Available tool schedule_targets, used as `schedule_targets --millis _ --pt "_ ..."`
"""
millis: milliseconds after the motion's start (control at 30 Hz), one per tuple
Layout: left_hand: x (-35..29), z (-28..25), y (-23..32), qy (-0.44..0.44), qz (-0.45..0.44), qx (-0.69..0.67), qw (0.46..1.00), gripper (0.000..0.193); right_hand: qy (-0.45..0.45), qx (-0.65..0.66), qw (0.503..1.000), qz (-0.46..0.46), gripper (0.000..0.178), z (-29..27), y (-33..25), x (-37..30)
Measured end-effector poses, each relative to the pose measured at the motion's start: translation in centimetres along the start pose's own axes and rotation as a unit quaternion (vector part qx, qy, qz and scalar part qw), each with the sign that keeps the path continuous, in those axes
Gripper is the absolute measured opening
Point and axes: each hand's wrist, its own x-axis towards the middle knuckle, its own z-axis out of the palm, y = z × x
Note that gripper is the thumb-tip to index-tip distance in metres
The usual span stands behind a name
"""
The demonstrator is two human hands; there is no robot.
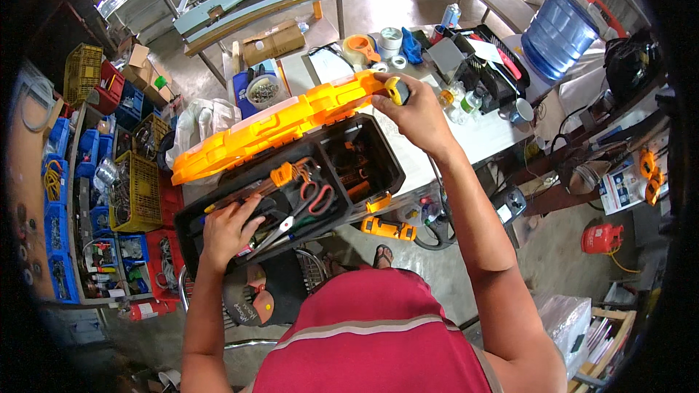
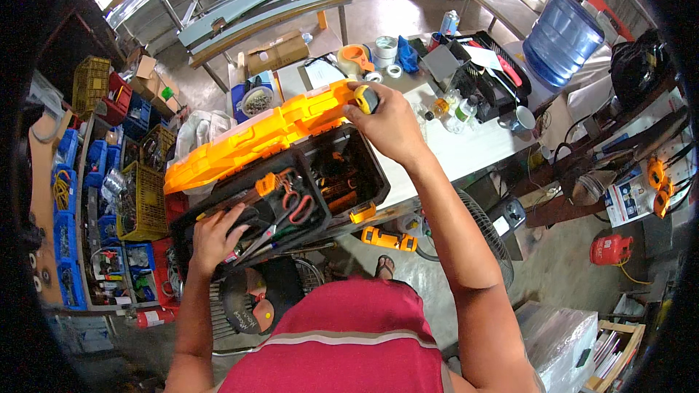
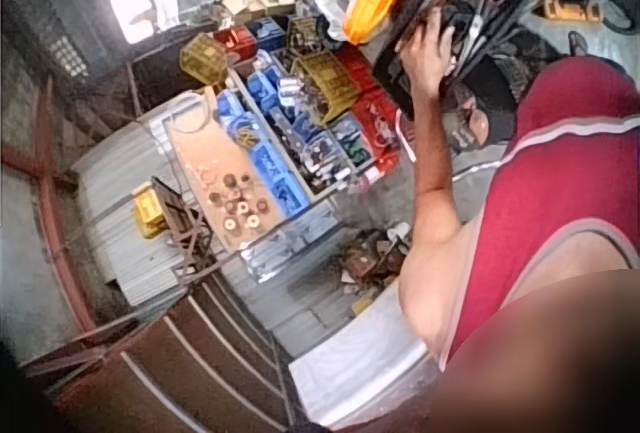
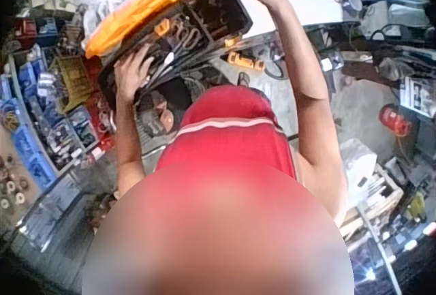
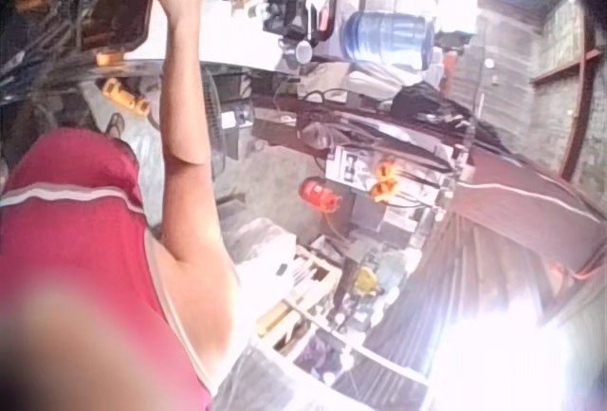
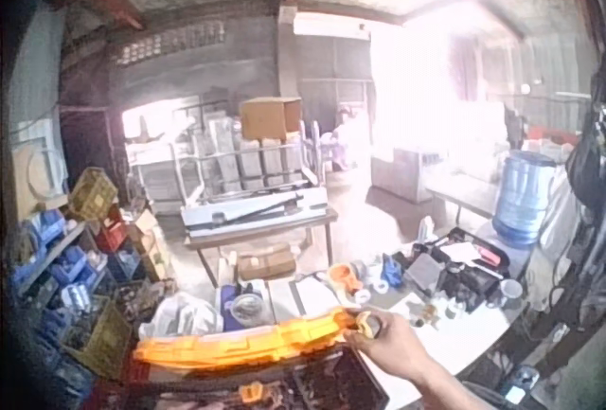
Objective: The person opens a yellow toolbox, selects a screwdriver, and uses it to tighten screws on a stainless steel frame with circular cutouts. The person adjusts the frame and continues fastening components while working in a workshop environment.
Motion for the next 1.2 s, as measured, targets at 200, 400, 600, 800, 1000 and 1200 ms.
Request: schedule_targets --millis 200,400,600,800,1000,1200 --pt "4.1 3.6 1.6 0.043 0.097 -0.002 0.994 0.047 -0.023 0.103 0.994 0.034 0.042 0.6 0.0 0.7" --pt "10.1 9.0 2.4 0.058 0.110 -0.018 0.992 0.046 -0.007 0.097 0.994 0.052 0.042 1.0 -0.3 0.9" --pt "8.9 11.3 2.1 0.005 0.082 -0.007 0.997 0.052 0.004 0.090 0.994 0.061 0.041 1.0 -0.2 0.4" --pt "9.4 12.1 1.4 -0.006 0.088 0.019 0.996 0.050 0.009 0.091 0.994 0.061 0.041 1.2 -0.3 0.2" --pt "8.7 12.6 1.4 -0.018 0.071 0.005 0.997 0.051 -0.001 0.106 0.993 0.055 0.041 1.0 -0.1 -0.4" --pt "9.2 12.0 2.5 -0.050 0.049 0.041 0.997 0.056 0.009 0.094 0.993 0.070 0.043 1.1 -0.3 -1.1"
